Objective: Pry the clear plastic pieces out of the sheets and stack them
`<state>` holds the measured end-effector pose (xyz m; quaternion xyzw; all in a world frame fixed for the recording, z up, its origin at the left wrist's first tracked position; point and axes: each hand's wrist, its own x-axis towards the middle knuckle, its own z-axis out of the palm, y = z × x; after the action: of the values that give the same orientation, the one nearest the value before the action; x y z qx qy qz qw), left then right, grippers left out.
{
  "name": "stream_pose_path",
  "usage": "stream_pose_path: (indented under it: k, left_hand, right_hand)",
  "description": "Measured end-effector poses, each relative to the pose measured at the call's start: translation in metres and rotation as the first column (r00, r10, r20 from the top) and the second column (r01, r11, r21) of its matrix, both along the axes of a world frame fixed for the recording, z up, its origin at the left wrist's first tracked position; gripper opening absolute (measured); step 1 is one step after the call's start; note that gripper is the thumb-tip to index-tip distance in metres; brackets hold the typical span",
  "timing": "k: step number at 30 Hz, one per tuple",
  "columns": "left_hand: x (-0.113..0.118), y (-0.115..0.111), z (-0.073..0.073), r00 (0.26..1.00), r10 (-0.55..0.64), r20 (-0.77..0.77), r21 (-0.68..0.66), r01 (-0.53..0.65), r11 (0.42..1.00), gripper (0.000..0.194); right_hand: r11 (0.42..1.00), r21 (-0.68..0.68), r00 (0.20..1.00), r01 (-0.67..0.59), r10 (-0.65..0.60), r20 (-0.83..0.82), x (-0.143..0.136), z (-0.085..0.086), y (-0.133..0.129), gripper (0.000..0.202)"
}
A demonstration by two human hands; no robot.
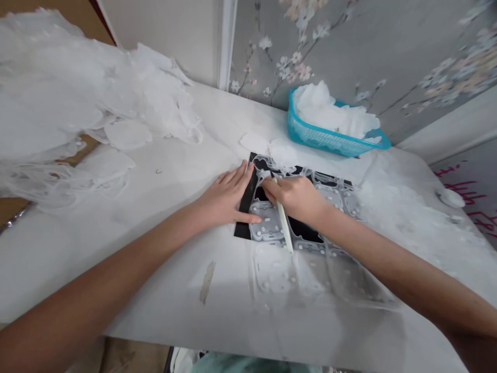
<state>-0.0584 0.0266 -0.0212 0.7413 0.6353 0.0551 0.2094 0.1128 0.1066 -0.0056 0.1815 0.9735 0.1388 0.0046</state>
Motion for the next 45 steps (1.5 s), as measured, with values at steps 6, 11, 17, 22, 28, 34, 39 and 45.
stream_pose_path:
  k: [6, 11, 17, 22, 28, 34, 39, 45]
  left_hand:
    - [0.000, 0.000, -0.001, 1.000, 0.004, 0.022, 0.008, -0.004, 1.000, 0.113]
    - [-0.002, -0.002, -0.003, 0.999, -0.005, 0.053, 0.053, 0.002, 0.999, 0.108]
    - [-0.005, -0.002, -0.003, 0.994, -0.077, 0.079, 0.095, 0.070, 0.993, 0.096]
    - [-0.003, -0.001, 0.002, 0.996, -0.037, 0.085, 0.025, 0.035, 0.999, 0.097]
    - [-0.007, -0.002, 0.003, 0.993, -0.055, 0.103, -0.028, 0.058, 0.998, 0.068]
    - [-0.006, 0.001, -0.002, 0.853, 0.051, 0.519, 0.137, -0.142, 0.980, 0.055]
    - [-0.001, 0.000, -0.001, 0.591, 0.204, 0.781, 0.059, -0.395, 0.917, 0.023]
    - [0.001, -0.006, 0.002, 0.547, 0.164, 0.821, -0.002, -0.283, 0.959, 0.028]
  right_hand:
    - [0.955, -0.296, 0.976, -0.004, -0.061, -0.210, 0.010, 0.005, 0.010, 0.026]
    - [0.955, -0.297, 0.973, -0.003, -0.066, -0.222, 0.011, 0.005, 0.006, 0.023]
    - [0.786, -0.615, 0.503, -0.057, -0.510, -0.698, 0.014, 0.017, 0.039, 0.010]
    - [0.652, -0.755, 0.230, -0.064, -0.727, -0.647, 0.021, 0.036, 0.084, 0.008]
    - [0.662, -0.749, 0.186, -0.009, -0.735, -0.652, 0.018, 0.049, 0.108, 0.013]
    - [0.331, -0.918, 0.646, -0.218, -0.656, -0.390, -0.008, 0.022, 0.047, 0.007]
    - [0.436, -0.876, 0.769, -0.206, -0.481, -0.421, -0.016, 0.015, 0.002, 0.023]
    - [0.663, -0.732, 0.605, -0.156, -0.522, -0.602, -0.020, 0.009, 0.004, 0.020]
